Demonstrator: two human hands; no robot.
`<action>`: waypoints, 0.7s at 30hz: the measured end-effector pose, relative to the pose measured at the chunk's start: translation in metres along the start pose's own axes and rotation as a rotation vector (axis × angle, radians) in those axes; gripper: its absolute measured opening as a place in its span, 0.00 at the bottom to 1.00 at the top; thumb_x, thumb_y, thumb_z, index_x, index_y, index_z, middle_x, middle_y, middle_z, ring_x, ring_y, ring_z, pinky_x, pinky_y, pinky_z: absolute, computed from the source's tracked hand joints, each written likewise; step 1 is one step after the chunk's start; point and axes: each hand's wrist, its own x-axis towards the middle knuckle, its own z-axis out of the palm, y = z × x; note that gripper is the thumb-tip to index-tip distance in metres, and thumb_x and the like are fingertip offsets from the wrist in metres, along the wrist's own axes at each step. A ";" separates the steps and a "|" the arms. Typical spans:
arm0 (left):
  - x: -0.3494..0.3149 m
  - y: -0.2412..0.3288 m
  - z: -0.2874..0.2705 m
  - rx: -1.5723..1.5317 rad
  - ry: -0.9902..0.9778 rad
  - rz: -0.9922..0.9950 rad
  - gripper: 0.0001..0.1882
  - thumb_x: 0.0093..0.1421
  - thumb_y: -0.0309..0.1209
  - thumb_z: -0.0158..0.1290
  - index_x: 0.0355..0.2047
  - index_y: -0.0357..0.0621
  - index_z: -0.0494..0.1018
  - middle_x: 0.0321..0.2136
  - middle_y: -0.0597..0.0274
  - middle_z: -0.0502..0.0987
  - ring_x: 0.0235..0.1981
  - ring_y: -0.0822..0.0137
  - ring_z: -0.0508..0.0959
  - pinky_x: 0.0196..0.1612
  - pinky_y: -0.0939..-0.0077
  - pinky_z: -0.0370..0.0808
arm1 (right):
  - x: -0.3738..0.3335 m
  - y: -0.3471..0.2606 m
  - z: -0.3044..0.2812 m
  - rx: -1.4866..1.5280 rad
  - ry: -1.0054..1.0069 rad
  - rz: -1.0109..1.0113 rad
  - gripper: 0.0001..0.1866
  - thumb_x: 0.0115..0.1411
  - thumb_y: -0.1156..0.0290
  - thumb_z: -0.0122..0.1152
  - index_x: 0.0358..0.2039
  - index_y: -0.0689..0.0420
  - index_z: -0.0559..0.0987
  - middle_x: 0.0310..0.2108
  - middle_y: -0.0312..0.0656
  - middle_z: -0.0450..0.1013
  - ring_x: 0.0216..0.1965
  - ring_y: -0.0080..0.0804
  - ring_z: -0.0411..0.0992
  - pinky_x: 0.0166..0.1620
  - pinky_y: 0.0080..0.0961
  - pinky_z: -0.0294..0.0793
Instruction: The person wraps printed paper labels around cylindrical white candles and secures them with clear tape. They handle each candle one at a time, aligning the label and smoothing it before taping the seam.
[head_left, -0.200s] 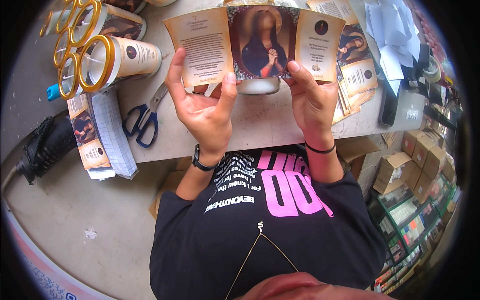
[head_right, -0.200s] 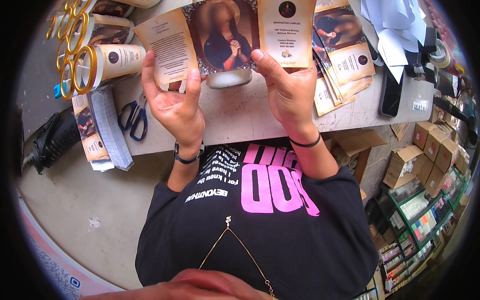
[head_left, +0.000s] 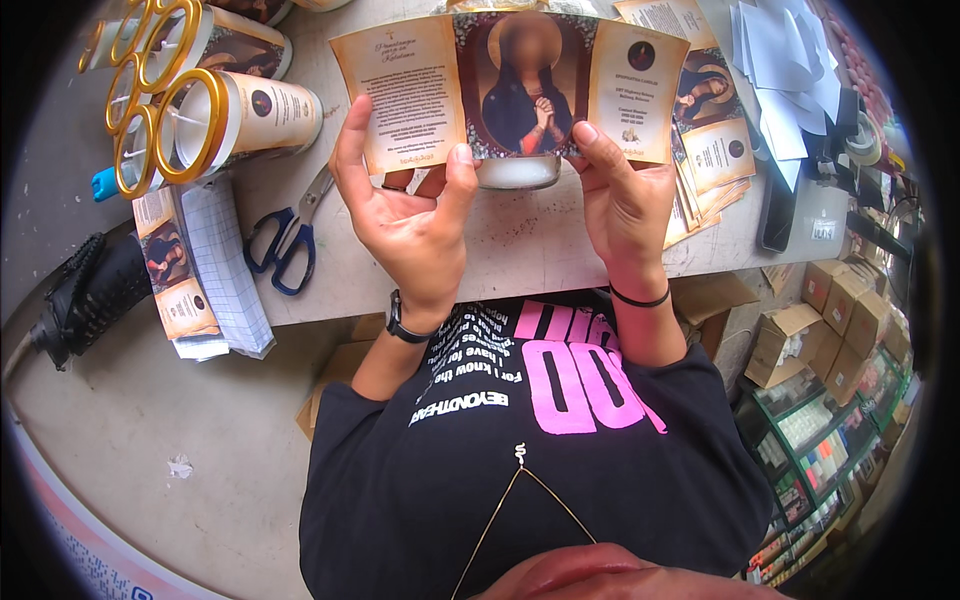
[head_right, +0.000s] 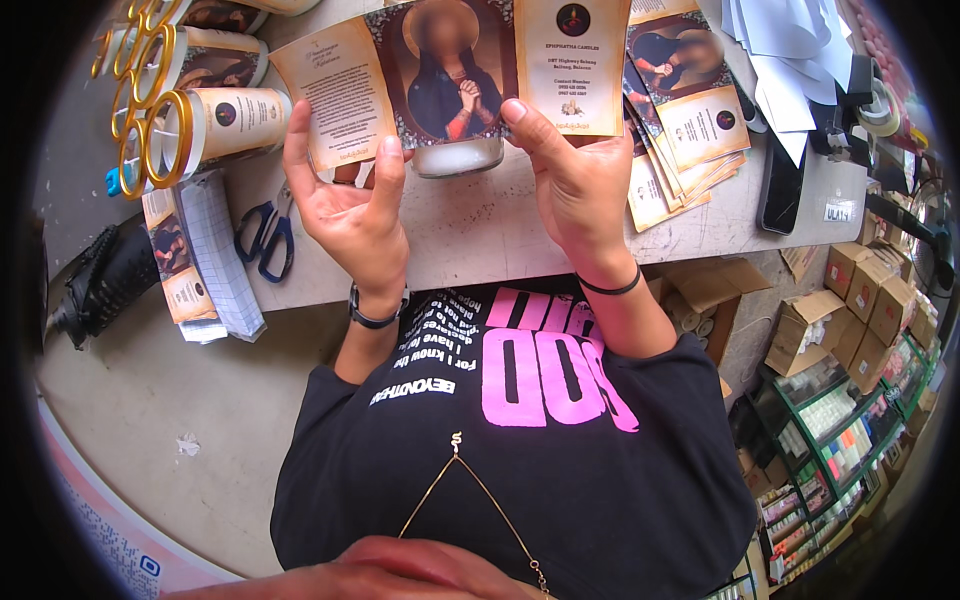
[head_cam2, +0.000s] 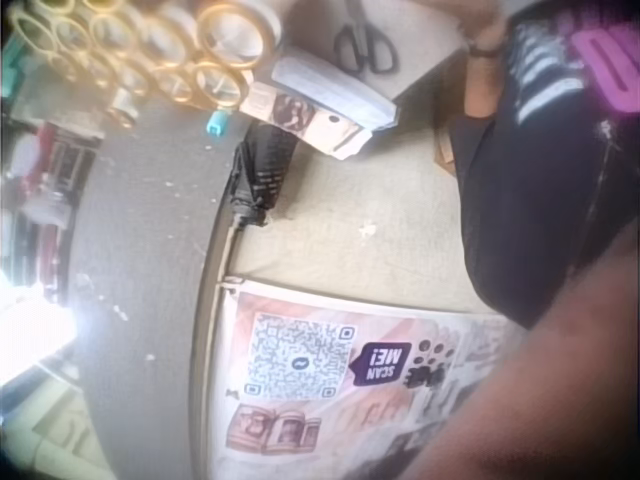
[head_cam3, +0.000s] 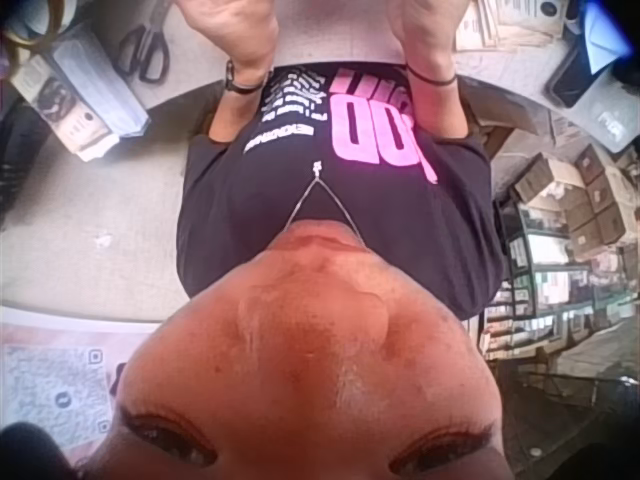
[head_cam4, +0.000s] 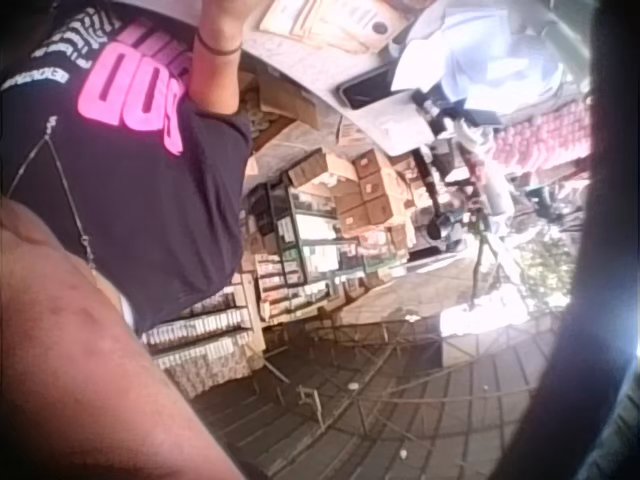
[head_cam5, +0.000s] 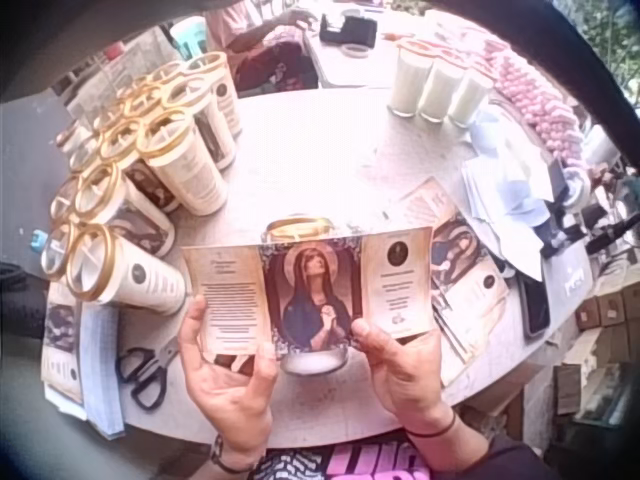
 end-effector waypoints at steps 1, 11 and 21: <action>0.000 0.000 0.000 0.011 0.007 0.005 0.40 0.54 0.14 0.59 0.65 0.38 0.53 0.57 0.53 0.62 0.53 0.62 0.74 0.50 0.70 0.82 | 0.000 0.000 0.001 0.004 0.008 0.002 0.20 0.60 0.84 0.60 0.53 0.63 0.70 0.44 0.44 0.76 0.43 0.33 0.78 0.46 0.28 0.81; -0.002 0.000 0.010 0.084 0.040 0.032 0.49 0.46 0.17 0.69 0.64 0.34 0.53 0.57 0.57 0.56 0.55 0.61 0.72 0.51 0.70 0.81 | -0.005 -0.013 0.004 0.074 0.070 0.051 0.16 0.61 0.77 0.64 0.49 0.63 0.74 0.41 0.41 0.76 0.40 0.24 0.74 0.44 0.23 0.73; -0.007 0.015 0.021 0.127 0.027 0.023 0.43 0.55 0.16 0.63 0.66 0.38 0.51 0.59 0.50 0.65 0.55 0.62 0.73 0.57 0.69 0.74 | 0.011 -0.092 0.032 -1.392 -0.089 -0.778 0.53 0.46 0.44 0.75 0.64 0.63 0.63 0.60 0.52 0.63 0.62 0.51 0.60 0.64 0.45 0.57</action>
